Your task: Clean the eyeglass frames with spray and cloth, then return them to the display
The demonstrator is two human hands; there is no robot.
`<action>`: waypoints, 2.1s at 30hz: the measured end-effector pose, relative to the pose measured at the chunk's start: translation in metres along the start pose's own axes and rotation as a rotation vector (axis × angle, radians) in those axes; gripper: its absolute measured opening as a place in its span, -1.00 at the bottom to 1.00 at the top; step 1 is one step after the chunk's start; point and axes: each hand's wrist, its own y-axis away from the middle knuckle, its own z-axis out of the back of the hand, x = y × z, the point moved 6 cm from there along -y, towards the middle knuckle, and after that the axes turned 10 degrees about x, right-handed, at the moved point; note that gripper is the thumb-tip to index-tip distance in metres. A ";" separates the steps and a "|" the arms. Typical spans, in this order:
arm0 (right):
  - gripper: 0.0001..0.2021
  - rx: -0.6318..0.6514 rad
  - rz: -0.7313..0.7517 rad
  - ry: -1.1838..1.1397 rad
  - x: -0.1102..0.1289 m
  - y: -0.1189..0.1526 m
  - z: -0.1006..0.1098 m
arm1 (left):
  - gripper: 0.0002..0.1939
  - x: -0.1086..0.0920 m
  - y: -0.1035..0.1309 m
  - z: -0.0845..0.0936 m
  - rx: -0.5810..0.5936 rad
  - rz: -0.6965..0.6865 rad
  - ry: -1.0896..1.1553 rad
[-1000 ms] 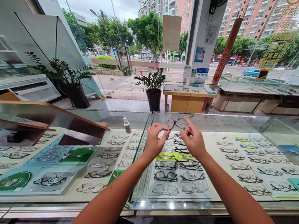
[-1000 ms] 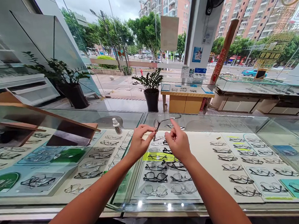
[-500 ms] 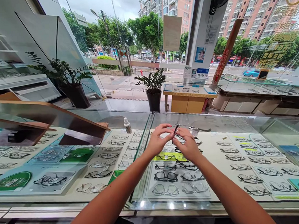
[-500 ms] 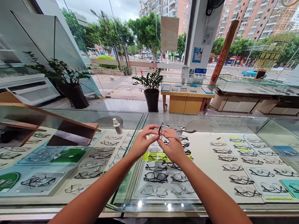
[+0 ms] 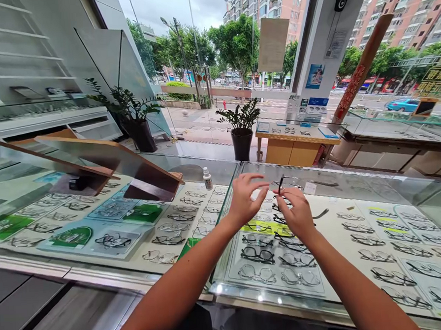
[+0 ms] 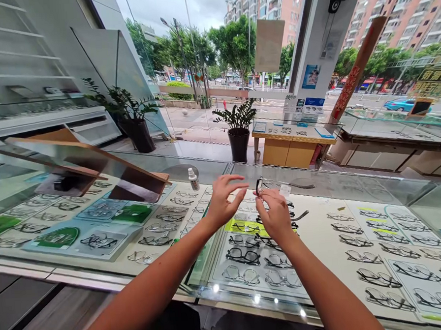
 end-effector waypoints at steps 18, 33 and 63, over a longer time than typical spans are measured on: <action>-0.73 0.040 -0.085 0.093 -0.016 -0.007 0.022 | -0.85 0.200 0.025 0.044 -0.360 0.870 0.185; -0.71 0.148 -0.097 -0.291 0.013 -0.009 0.021 | -0.31 0.016 -0.001 -0.043 0.522 0.450 1.516; -0.69 0.300 -0.150 -0.788 0.019 -0.007 0.002 | -0.35 0.005 0.000 -0.037 0.347 0.312 0.890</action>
